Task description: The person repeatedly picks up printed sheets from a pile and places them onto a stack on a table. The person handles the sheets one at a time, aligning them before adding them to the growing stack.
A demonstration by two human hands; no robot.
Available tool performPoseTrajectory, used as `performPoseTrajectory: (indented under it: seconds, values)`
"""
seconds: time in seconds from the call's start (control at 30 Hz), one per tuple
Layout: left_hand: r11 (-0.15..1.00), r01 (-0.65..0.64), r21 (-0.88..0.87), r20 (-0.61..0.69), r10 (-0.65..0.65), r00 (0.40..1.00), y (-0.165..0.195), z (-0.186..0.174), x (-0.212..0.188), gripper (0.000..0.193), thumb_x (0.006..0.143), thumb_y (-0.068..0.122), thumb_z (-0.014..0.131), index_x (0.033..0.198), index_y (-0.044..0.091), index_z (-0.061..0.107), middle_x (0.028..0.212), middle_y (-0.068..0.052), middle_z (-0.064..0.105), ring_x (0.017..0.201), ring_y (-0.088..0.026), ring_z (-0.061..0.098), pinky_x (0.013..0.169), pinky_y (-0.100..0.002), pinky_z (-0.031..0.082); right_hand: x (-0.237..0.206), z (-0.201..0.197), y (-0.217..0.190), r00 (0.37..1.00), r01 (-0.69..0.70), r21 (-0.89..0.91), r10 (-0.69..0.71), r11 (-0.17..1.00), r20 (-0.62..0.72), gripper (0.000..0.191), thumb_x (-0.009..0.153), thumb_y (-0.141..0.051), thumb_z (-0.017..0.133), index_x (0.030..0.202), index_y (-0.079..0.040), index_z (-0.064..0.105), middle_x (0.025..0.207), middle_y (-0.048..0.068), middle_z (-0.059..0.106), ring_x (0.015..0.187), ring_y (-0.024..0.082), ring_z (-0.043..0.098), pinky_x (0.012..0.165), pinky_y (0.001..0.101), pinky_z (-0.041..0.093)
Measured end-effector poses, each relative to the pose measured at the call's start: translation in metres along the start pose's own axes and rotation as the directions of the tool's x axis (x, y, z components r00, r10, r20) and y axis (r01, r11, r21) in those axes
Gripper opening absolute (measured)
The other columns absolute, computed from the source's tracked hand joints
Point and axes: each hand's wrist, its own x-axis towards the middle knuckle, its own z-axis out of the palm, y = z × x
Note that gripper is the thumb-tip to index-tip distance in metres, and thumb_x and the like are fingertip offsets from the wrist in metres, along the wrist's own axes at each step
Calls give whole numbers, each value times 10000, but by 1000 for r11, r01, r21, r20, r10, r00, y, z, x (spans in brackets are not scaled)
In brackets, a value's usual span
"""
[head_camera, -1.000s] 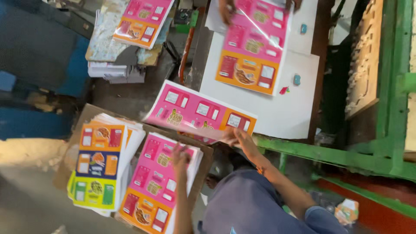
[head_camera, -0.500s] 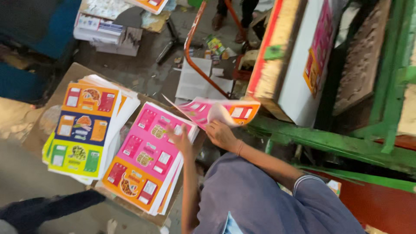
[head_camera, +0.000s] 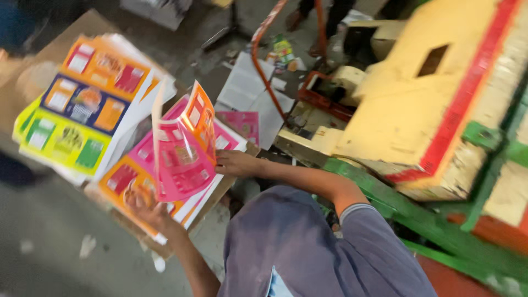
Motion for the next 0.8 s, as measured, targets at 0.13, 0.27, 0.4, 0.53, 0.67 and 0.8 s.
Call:
performPoseTrajectory:
  seconds: [0.13,0.27,0.4,0.53,0.67,0.8]
  values:
    - [548,507,665,-289,-437,852,-37,0,-8,774,953,489,760,1315,-150,517,1333,-296,587,1233,-381,579,1112,-477,467,0,59,5,980,-32,59,20,998,199,318,923,-144,609,1235,-81,610,1042,125,644,1029,333,619,860,459,544]
    - [882,416,-220,-471,-470,746,-44,5,-19,268,927,26,693,1158,-25,568,1044,-101,656,849,-197,661,656,-344,595,-20,77,-3,922,-375,-16,375,927,97,536,785,-209,673,1300,-150,535,1060,81,661,1031,303,668,829,456,566]
    - [837,381,-392,-482,-540,691,-51,-18,-35,257,885,-19,661,1116,44,567,1011,-74,666,856,-196,671,650,-317,584,-51,52,-15,702,-683,197,707,703,-89,678,864,-299,728,1433,-31,474,1149,190,634,956,367,656,686,437,552]
    - [819,451,355,-203,-403,892,-62,-34,-45,224,1008,99,675,1153,-51,596,1011,-173,708,895,-253,696,756,-328,547,-65,-46,-46,511,-810,347,859,472,23,392,912,-318,724,1256,-137,673,999,65,719,882,248,735,735,368,585]
    - [647,761,-39,-259,-742,618,-55,-39,-46,288,984,189,643,1196,1,593,1084,-139,694,965,-236,674,811,-338,531,-100,-178,-67,719,-607,117,606,786,-340,333,889,-309,763,1162,-130,700,1044,75,734,924,282,713,776,399,567]
    - [392,888,-241,-153,-919,364,-21,-27,-49,360,960,278,611,1240,54,589,1157,-104,679,1034,-218,652,865,-348,515,-221,-276,-20,332,-912,-117,538,394,-775,143,1080,-117,718,1188,-30,684,1126,149,722,963,309,697,851,441,544]
